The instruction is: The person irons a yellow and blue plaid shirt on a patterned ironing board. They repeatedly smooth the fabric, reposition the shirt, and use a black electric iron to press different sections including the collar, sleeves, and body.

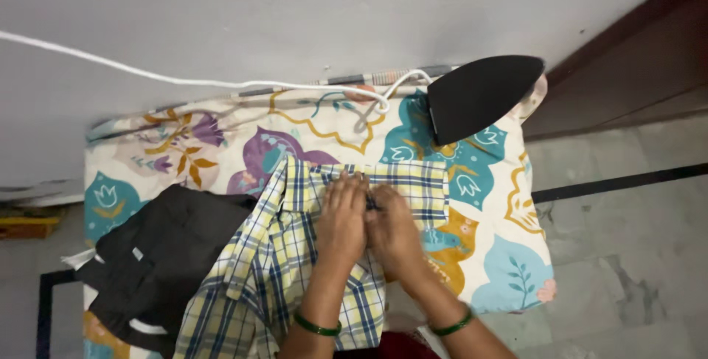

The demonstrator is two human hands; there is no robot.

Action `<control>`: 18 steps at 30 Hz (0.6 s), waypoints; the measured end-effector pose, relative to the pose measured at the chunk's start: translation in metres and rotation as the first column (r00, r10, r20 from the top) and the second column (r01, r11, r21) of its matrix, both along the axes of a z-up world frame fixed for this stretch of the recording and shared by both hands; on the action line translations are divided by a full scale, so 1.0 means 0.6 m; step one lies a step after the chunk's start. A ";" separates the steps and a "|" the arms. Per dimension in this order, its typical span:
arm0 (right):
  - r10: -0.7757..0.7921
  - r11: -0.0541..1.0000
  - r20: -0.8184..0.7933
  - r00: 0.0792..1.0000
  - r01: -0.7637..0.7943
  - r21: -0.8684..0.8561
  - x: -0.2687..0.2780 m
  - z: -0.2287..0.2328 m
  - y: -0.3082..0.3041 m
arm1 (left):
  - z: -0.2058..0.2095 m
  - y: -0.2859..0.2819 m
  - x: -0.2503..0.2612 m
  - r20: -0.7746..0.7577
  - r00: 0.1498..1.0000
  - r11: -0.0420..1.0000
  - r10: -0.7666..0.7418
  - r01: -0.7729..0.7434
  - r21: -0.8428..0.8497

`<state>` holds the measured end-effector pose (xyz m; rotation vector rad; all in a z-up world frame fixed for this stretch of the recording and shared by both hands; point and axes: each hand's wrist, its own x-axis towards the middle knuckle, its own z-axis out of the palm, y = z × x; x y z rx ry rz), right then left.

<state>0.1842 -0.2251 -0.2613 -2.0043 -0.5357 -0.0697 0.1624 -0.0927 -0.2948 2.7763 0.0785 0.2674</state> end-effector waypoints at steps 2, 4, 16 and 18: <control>0.093 0.992 -0.021 0.995 -0.095 -0.088 -0.006 -0.010 0.033 | -0.016 -0.005 0.014 -0.021 0.998 0.995 -0.053 0.054 0.082; 0.154 0.932 0.005 0.988 -0.143 -0.333 0.007 -0.023 0.048 | -0.017 0.013 0.004 -0.215 0.976 0.990 -0.039 0.067 0.127; -0.300 0.556 0.208 0.931 0.348 -0.755 0.082 -0.060 -0.095 | 0.018 0.019 -0.005 -0.262 0.965 1.000 0.014 -0.010 0.018; -0.244 0.715 0.079 0.967 0.234 -0.659 0.051 -0.055 -0.063 | 0.015 0.020 -0.004 -0.281 0.960 1.000 0.009 -0.009 0.002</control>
